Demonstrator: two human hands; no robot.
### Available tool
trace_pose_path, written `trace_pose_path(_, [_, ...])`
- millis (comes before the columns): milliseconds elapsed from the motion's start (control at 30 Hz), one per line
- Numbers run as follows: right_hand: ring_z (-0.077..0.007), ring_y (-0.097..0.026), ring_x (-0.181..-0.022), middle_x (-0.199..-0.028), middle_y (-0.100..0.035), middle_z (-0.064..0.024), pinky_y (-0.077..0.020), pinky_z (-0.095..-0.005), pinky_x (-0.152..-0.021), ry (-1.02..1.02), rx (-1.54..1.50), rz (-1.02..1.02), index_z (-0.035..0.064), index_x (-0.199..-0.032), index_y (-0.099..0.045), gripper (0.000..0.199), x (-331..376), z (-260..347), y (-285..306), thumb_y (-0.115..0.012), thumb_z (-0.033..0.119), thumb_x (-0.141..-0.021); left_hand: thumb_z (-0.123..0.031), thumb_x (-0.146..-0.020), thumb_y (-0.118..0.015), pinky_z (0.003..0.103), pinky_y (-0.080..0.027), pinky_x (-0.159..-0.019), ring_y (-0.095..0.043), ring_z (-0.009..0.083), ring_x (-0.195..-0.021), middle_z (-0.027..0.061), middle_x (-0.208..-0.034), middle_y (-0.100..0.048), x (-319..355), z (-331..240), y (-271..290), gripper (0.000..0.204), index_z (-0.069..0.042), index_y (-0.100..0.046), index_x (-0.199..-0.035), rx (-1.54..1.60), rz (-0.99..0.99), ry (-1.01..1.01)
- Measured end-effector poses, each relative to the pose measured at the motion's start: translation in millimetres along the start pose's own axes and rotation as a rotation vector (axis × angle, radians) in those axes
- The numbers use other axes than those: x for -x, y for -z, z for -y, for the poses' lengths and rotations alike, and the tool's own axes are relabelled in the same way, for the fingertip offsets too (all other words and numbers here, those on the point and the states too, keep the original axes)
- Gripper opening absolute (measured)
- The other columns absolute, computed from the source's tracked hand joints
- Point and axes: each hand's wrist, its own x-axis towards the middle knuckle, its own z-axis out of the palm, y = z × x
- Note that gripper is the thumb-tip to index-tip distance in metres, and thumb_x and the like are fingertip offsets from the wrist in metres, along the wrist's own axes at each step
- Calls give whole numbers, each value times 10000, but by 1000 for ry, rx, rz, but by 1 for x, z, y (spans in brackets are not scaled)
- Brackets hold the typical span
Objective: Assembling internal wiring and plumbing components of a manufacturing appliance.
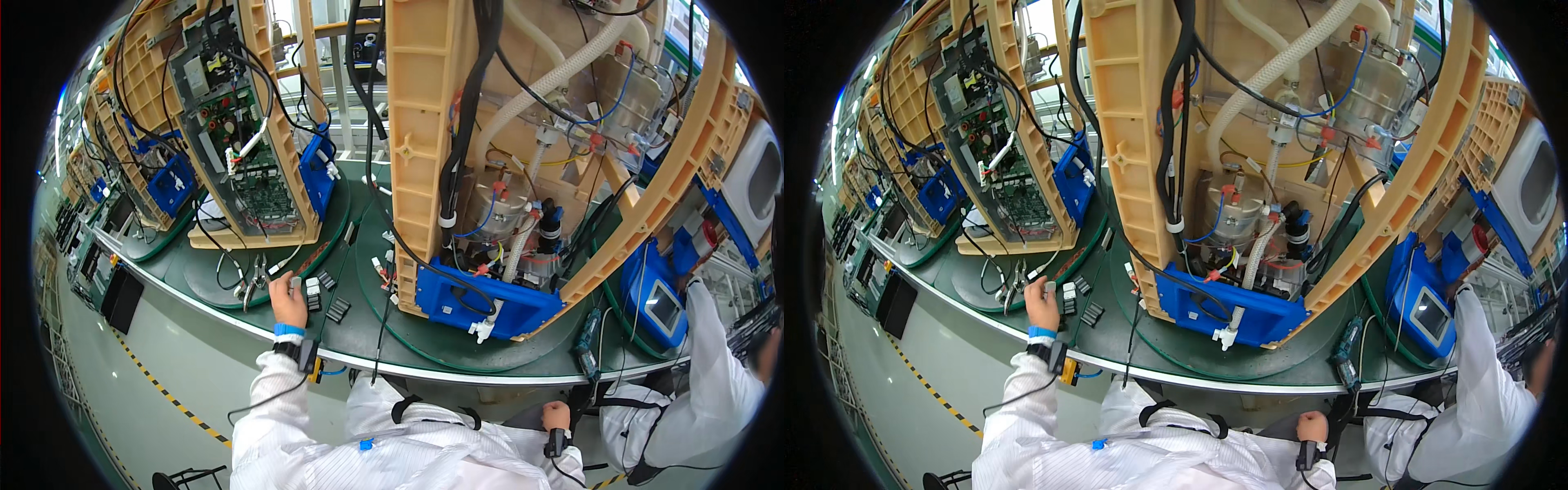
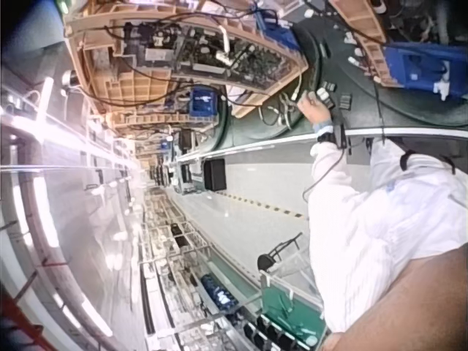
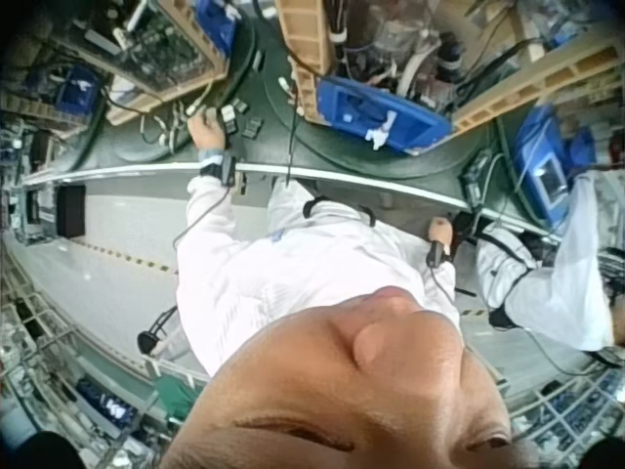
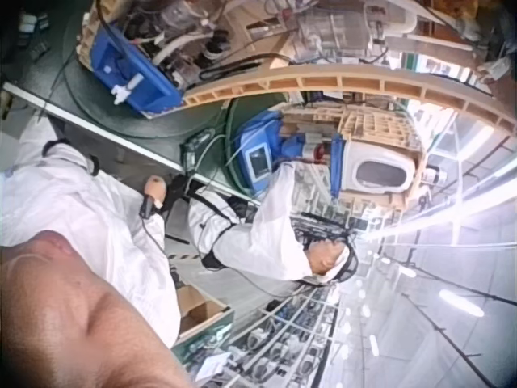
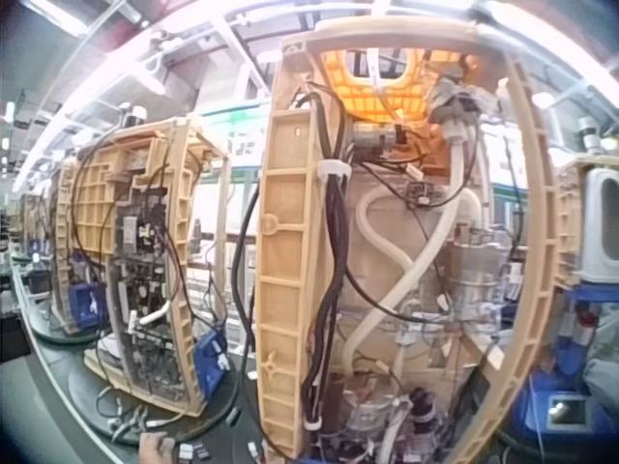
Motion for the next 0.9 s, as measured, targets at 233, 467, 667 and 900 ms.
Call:
trace_pose_path(233, [-171, -646, -740, -931, -671, -118, -532, -285, -682, 185, -781, 1019, -5, -1247, -565, 341, 75, 220, 98, -529, 238, -1010, 74, -792, -625, 350, -499, -848, -612, 299, -970, 141, -1054, -602, -3, -199, 85, 427, 6, -581, -1211, 381, 528, -544])
trace_pose_path(467, [-278, -683, -809, -972, -655, -165, -564, -389, -692, 273, -1348, 1649, -7, -1416, -391, 580, 109, 342, 135, -362, 441, -1049, -54, -892, -547, 390, -503, -886, -639, 311, -967, 110, -1041, -644, 23, -334, 65, 416, -26, -555, -1306, 642, 830, -1318])
trace_pose_path(667, [-161, -569, -570, -891, -650, -76, -406, -264, -476, 174, -1514, 1285, 15, -1276, -545, 355, 110, 332, 161, -513, 249, -1011, -37, -812, -683, 438, -445, -1014, -565, 334, -1166, 155, -1280, -563, 24, -347, 55, 577, -25, -498, -1359, 602, 1006, -1247])
trace_pose_path(900, [-164, -559, -665, -1043, -652, -170, -404, -272, -506, 187, -1574, 1050, -3, -1304, -479, 356, 103, 326, 169, -529, 108, -969, -40, -903, -612, 337, -552, -699, -707, 253, -798, 226, -1170, -658, -36, -356, 33, 423, 65, -502, -1297, 383, 587, -458])
